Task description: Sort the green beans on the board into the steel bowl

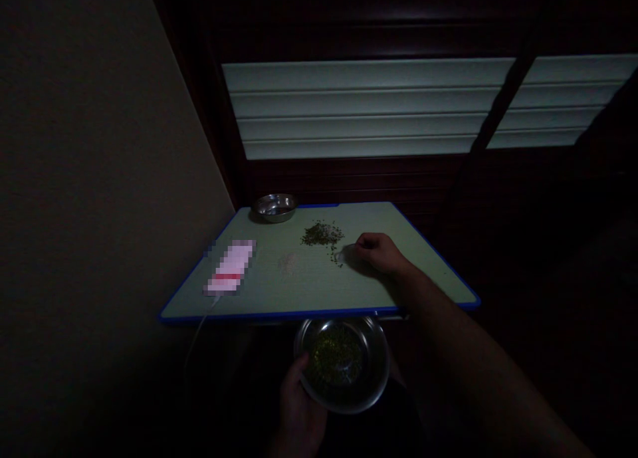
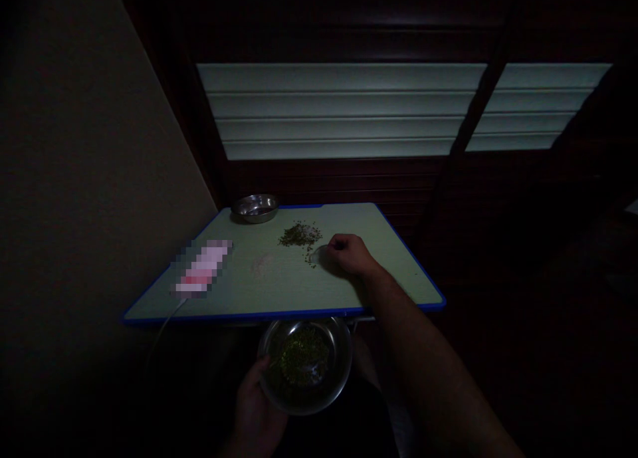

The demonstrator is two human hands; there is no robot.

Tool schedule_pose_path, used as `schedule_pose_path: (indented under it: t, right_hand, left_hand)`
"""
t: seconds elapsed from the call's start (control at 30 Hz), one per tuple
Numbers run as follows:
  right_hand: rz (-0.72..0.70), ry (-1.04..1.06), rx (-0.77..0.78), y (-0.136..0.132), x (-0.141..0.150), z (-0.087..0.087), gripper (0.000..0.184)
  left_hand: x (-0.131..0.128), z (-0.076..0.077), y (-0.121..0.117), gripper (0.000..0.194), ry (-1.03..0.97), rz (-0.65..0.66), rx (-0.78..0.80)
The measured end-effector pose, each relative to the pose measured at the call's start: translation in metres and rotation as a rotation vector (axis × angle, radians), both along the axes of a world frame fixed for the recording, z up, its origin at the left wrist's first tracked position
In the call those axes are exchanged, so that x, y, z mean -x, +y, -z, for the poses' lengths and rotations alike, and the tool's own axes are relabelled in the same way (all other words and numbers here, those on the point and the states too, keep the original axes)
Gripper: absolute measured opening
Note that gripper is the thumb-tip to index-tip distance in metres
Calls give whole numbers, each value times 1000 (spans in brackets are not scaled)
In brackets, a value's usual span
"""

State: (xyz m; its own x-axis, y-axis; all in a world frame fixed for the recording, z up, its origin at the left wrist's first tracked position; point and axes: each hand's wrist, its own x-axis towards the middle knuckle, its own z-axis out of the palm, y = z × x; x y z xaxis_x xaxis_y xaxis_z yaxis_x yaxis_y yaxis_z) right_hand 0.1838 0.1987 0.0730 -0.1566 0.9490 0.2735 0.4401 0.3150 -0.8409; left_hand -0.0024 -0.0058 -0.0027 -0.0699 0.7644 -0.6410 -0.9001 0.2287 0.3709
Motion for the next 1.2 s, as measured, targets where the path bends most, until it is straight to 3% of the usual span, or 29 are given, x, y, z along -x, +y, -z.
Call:
schedule_pose_path:
  t: [0.5, 1.2]
  right_hand:
    - [-40, -2, -32, 0, 3, 2, 22]
    - [-71, 15, -16, 1, 5, 4, 24]
  left_hand:
    - [1, 4, 0, 39, -9, 27, -37]
    - [1, 1, 2, 26, -20, 30, -17]
